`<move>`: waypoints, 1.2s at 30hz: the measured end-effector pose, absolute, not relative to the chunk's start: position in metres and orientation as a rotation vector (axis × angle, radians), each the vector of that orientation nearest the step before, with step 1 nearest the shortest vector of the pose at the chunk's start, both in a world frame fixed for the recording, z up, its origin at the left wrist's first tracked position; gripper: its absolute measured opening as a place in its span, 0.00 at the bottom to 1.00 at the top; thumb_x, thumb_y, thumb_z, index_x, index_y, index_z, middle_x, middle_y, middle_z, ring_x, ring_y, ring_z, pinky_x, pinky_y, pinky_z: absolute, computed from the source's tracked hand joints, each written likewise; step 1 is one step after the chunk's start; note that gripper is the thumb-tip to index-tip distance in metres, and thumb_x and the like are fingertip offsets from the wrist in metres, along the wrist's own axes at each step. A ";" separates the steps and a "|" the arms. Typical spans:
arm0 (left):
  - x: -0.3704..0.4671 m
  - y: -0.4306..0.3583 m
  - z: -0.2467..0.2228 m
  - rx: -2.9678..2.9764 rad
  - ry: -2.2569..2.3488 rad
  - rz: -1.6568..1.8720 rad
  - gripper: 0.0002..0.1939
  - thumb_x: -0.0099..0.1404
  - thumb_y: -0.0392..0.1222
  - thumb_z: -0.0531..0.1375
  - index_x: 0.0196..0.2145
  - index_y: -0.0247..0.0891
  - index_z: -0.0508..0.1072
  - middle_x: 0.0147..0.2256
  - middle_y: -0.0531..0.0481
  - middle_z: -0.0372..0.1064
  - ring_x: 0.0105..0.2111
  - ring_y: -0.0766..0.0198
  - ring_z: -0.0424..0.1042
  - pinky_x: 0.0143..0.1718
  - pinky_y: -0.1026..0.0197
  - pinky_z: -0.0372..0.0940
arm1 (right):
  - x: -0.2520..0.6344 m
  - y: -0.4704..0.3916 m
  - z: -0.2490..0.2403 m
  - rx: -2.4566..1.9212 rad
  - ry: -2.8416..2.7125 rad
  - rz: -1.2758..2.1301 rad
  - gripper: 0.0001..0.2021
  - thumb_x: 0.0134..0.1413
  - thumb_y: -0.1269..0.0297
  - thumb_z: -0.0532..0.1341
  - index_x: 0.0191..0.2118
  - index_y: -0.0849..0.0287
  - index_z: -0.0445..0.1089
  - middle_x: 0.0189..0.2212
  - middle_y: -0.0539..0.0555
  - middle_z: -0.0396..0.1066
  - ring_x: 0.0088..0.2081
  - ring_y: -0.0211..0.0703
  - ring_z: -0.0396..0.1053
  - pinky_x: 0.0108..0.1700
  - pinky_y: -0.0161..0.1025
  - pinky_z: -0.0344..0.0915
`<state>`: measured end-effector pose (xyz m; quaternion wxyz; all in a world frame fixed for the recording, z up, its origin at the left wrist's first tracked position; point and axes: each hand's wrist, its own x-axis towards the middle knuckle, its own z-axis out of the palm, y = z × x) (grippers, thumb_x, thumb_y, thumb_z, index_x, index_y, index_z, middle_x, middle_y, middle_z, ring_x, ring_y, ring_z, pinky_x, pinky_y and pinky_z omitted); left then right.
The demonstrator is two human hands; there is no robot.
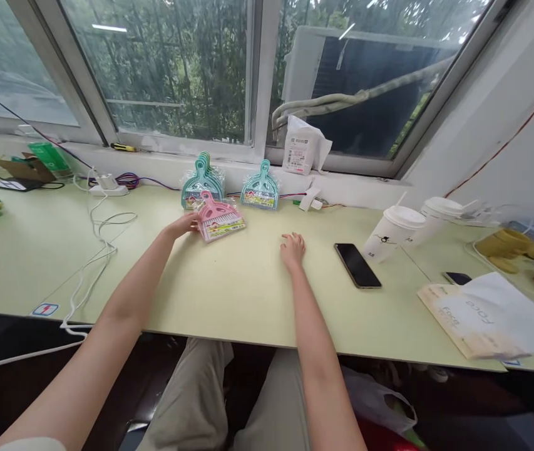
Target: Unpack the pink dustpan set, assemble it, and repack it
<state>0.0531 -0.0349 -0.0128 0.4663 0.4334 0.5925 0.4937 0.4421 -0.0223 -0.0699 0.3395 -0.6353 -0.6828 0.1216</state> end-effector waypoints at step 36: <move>0.171 -0.079 -0.027 0.935 1.144 1.560 0.21 0.56 0.55 0.63 0.41 0.35 0.73 0.43 0.41 0.74 0.36 0.59 0.76 0.40 0.58 0.70 | 0.417 -0.051 -0.022 -0.875 -0.942 1.482 0.14 0.44 0.81 0.66 0.37 0.62 0.67 0.27 0.50 0.77 0.29 0.39 0.76 0.35 0.38 0.76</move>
